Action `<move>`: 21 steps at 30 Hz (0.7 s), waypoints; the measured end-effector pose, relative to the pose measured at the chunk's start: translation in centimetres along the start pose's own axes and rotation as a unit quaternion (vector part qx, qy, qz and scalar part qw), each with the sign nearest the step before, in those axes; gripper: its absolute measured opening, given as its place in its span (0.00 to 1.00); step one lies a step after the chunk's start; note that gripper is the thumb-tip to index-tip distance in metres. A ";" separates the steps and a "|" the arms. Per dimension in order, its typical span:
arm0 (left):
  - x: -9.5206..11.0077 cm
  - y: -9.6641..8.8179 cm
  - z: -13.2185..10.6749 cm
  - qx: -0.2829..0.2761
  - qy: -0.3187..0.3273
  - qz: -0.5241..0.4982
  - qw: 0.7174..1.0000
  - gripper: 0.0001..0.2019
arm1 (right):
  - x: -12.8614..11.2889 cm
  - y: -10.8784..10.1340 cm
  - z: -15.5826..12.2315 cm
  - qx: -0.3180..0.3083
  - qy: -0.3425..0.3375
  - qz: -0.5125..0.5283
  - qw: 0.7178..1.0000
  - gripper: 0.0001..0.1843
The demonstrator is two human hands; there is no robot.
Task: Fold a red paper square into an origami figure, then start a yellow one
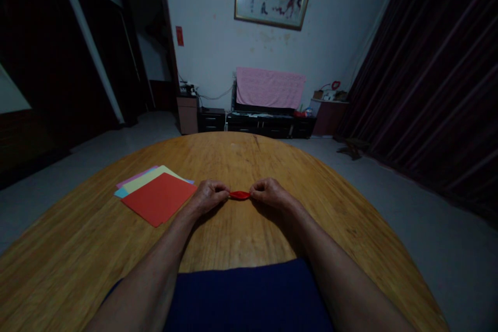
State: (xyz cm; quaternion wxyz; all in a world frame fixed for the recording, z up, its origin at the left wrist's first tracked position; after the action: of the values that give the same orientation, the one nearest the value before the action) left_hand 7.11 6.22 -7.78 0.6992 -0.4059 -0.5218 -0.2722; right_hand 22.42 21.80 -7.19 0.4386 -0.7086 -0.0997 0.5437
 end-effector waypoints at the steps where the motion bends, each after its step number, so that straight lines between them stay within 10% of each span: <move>1: 0.0 0.0 0.0 -0.001 0.004 0.009 1.000 0.10 | 0.1 0.0 0.1 -0.005 -0.002 -0.006 1.000 0.09; 21: 0.7 0.2 -0.1 -0.023 0.000 0.012 1.000 0.11 | 1.0 0.3 0.7 -0.023 -0.009 0.002 1.000 0.08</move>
State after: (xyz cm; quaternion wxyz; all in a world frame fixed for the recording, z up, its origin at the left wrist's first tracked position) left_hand 7.59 6.26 -7.17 0.6932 -0.4274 -0.5105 -0.2759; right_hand 22.06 22.61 -8.16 0.4198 -0.7142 -0.1144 0.5483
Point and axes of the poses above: each hand's wrist, its own z-axis towards the middle knuckle, its own y-axis out of the palm, x = y × z, the point moved 2 cm from there along z, towards the middle knuckle, and after that the axes turned 14 degrees about -z, right-handed, at the moved point
